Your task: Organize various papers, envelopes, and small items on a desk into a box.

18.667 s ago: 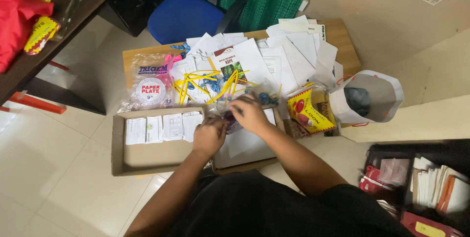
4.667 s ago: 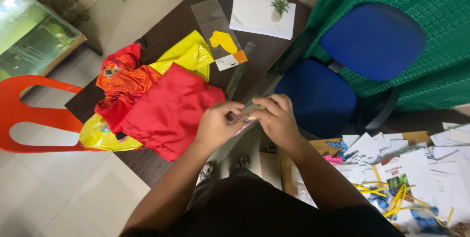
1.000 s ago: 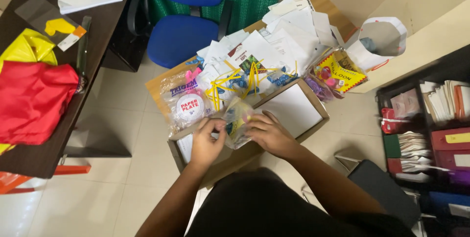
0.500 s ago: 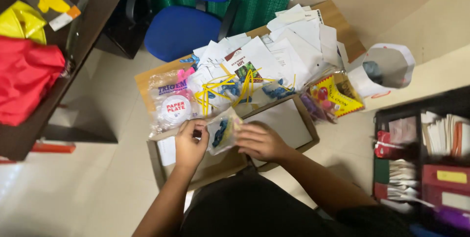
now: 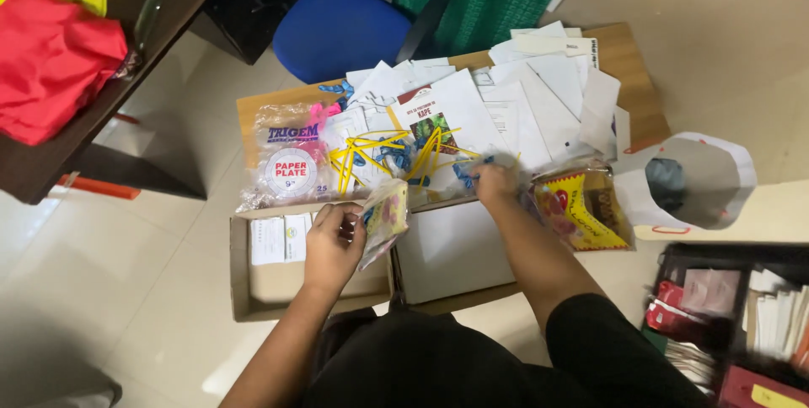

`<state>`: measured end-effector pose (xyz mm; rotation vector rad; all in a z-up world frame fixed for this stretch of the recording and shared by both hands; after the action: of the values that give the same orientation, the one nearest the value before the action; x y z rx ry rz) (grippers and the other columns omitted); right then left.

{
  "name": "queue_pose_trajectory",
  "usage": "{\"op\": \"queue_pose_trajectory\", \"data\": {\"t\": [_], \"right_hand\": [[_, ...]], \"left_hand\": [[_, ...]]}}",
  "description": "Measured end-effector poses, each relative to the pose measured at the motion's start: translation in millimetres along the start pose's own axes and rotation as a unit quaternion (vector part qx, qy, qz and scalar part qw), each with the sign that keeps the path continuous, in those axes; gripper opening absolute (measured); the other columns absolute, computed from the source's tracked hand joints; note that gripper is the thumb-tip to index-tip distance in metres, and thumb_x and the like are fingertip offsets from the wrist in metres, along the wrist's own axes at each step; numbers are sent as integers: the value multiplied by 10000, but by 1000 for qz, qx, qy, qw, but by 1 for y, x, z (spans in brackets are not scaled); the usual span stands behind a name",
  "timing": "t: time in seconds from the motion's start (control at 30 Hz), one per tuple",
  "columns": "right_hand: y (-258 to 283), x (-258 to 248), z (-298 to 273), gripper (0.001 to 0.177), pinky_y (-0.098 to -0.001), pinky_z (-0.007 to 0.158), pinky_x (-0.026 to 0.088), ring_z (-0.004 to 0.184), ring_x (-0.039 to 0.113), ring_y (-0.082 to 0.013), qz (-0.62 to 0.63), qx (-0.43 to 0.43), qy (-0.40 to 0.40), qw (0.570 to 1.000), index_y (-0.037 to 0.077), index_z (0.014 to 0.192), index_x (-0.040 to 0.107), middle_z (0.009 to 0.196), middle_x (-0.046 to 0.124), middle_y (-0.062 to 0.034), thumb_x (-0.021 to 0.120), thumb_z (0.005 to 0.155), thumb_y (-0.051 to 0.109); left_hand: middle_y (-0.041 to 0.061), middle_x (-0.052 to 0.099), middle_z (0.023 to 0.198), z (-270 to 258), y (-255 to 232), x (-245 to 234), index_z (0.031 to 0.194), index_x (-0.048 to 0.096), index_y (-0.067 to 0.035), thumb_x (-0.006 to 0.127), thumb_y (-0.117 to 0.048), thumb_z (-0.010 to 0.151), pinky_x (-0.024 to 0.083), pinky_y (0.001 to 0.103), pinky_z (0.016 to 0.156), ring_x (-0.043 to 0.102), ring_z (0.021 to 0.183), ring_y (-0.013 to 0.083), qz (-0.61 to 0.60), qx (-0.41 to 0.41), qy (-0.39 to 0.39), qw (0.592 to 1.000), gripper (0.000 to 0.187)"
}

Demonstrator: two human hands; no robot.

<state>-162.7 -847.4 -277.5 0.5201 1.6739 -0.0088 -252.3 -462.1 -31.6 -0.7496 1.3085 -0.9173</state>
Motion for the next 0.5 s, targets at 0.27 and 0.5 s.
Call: {"op": "queue_pose_trajectory", "data": {"t": [0.27, 0.5], "right_hand": [[-11, 44, 25, 131, -438, 815, 573, 953, 727, -279, -98, -79, 55, 991, 255, 918, 786, 971, 767, -62, 820, 795, 222], [29, -24, -30, 105, -430, 767, 554, 869, 718, -312, 38, -29, -4, 999, 202, 912, 783, 910, 766, -113, 839, 829, 232]], "left_hand": [[85, 653, 878, 5, -3, 5, 1022, 691, -27, 717, -2, 849, 567, 277, 574, 674, 661, 159, 1, 3, 13, 1000, 176], [74, 657, 874, 6, 1, 5, 1014, 685, -36, 727, -18, 856, 565, 272, 572, 671, 663, 147, -23, 5, 44, 999, 165]]}}
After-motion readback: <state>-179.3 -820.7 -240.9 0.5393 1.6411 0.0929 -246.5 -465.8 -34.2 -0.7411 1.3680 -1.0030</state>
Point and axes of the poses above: each hand's wrist, its own z-axis towards the middle knuckle, its own x-axis out of the palm, y = z × x, the point moved 7 cm from there along z, towards the middle knuckle
